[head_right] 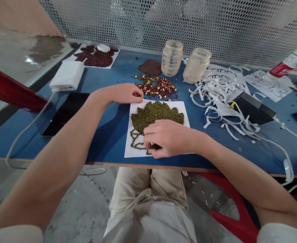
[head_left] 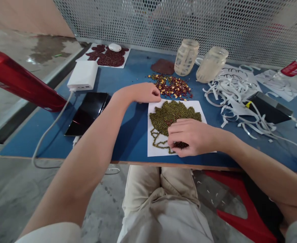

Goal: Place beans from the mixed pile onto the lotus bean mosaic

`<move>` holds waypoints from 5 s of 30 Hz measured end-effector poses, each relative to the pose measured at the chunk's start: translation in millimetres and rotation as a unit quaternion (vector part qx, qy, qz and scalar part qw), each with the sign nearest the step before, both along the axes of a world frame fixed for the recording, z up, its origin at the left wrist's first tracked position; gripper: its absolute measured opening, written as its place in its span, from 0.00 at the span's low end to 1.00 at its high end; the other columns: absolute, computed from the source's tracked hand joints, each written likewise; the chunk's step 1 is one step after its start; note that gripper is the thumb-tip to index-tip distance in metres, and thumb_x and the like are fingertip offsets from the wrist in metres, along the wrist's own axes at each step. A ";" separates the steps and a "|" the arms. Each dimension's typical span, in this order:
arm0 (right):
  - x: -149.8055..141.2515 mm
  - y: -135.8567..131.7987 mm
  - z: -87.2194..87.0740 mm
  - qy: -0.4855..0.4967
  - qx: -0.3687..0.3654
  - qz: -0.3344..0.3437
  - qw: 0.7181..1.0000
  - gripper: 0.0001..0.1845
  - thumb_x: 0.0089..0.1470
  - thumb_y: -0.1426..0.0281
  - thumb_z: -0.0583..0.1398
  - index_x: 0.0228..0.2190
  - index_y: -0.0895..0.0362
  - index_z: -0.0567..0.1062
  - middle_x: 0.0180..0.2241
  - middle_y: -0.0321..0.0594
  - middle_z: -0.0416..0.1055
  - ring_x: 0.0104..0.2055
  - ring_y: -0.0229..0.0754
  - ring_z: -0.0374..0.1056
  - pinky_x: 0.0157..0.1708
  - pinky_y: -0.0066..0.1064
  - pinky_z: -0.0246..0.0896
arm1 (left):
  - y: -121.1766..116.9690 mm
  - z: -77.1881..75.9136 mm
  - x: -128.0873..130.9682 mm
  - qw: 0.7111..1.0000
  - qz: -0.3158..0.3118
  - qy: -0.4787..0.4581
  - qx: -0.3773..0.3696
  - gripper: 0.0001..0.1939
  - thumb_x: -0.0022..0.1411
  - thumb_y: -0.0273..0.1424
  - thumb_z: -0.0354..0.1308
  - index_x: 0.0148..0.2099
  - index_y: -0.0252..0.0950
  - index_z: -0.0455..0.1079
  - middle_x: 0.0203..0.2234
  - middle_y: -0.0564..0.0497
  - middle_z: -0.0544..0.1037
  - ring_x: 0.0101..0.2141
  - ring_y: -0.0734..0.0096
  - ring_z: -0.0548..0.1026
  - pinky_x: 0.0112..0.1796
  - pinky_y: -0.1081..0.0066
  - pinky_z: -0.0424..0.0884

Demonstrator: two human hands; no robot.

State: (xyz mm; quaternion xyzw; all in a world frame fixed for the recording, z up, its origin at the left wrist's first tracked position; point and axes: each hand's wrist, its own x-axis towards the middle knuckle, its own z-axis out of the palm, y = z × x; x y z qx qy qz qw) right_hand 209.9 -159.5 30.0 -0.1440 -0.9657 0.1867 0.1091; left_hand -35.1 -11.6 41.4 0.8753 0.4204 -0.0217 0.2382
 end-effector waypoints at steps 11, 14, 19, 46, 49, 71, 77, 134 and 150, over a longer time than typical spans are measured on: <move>1.2 2.4 5.1 0.016 -0.110 -0.063 0.992 0.08 0.61 0.76 0.64 0.34 0.52 0.71 0.35 0.36 0.73 0.39 0.43 0.67 0.47 0.38 0.59 | -0.7 0.4 1.9 1.000 0.005 0.010 0.000 0.12 0.56 0.38 0.60 0.37 0.38 0.81 0.30 0.47 0.77 0.31 0.64 0.69 0.35 0.62 0.58; 1.6 4.8 4.6 0.008 -0.120 -0.056 0.991 0.08 0.64 0.73 0.66 0.35 0.52 0.72 0.35 0.36 0.74 0.39 0.44 0.67 0.48 0.38 0.59 | 0.6 -1.0 0.7 1.000 0.004 0.007 0.000 0.12 0.56 0.38 0.60 0.37 0.39 0.81 0.30 0.47 0.77 0.30 0.64 0.70 0.34 0.62 0.58; -0.7 6.2 4.2 -0.012 -0.116 -0.060 0.991 0.12 0.68 0.65 0.70 0.34 0.53 0.75 0.35 0.36 0.74 0.39 0.45 0.67 0.47 0.39 0.58 | 0.1 -0.8 0.2 1.000 0.003 0.007 0.005 0.10 0.57 0.39 0.60 0.33 0.39 0.77 0.28 0.47 0.76 0.28 0.65 0.68 0.33 0.62 0.58; 78.1 104.8 -13.7 0.082 0.139 -0.445 0.881 0.05 0.66 0.65 0.64 0.38 0.50 0.81 0.38 0.44 0.79 0.43 0.53 0.74 0.46 0.46 0.66 | -6.8 7.4 1.2 0.999 0.029 0.020 -0.036 0.11 0.58 0.40 0.60 0.28 0.40 0.68 0.22 0.51 0.66 0.23 0.68 0.62 0.31 0.61 0.55; 78.9 106.5 -15.8 0.029 0.128 -0.438 0.889 0.06 0.66 0.66 0.64 0.38 0.50 0.83 0.41 0.45 0.80 0.47 0.55 0.75 0.48 0.47 0.67 | -7.5 8.7 1.5 0.999 0.029 0.024 -0.033 0.11 0.57 0.39 0.60 0.28 0.40 0.67 0.22 0.51 0.65 0.23 0.69 0.62 0.31 0.61 0.55; 63.9 95.2 0.1 0.037 0.112 -0.377 0.918 0.04 0.64 0.71 0.61 0.34 0.51 0.76 0.35 0.43 0.75 0.39 0.50 0.68 0.44 0.43 0.62 | -8.2 6.5 2.3 0.998 0.033 0.008 -0.047 0.12 0.59 0.36 0.61 0.25 0.40 0.64 0.20 0.53 0.61 0.21 0.71 0.59 0.30 0.62 0.52; 24.2 29.4 11.2 0.079 -0.044 -0.083 0.992 0.05 0.66 0.73 0.62 0.36 0.53 0.75 0.34 0.35 0.72 0.34 0.40 0.65 0.39 0.35 0.59 | -7.1 3.3 1.1 0.998 0.031 -0.002 -0.048 0.15 0.57 0.35 0.61 0.24 0.41 0.59 0.19 0.54 0.59 0.21 0.71 0.57 0.30 0.61 0.51; 81.6 104.2 -14.9 -0.019 0.111 -0.365 0.924 0.07 0.68 0.62 0.64 0.38 0.50 0.81 0.39 0.43 0.78 0.46 0.54 0.73 0.50 0.47 0.66 | -10.7 7.6 1.6 0.999 0.023 0.013 -0.030 0.15 0.56 0.37 0.61 0.26 0.41 0.58 0.21 0.53 0.59 0.23 0.70 0.56 0.31 0.60 0.51; 24.1 30.5 12.9 0.032 -0.040 -0.074 0.996 0.08 0.74 0.65 0.62 0.39 0.52 0.77 0.35 0.38 0.73 0.38 0.44 0.67 0.43 0.38 0.61 | -5.0 3.0 0.2 0.998 0.027 -0.001 -0.062 0.12 0.55 0.37 0.61 0.25 0.40 0.63 0.21 0.52 0.62 0.22 0.70 0.58 0.30 0.62 0.51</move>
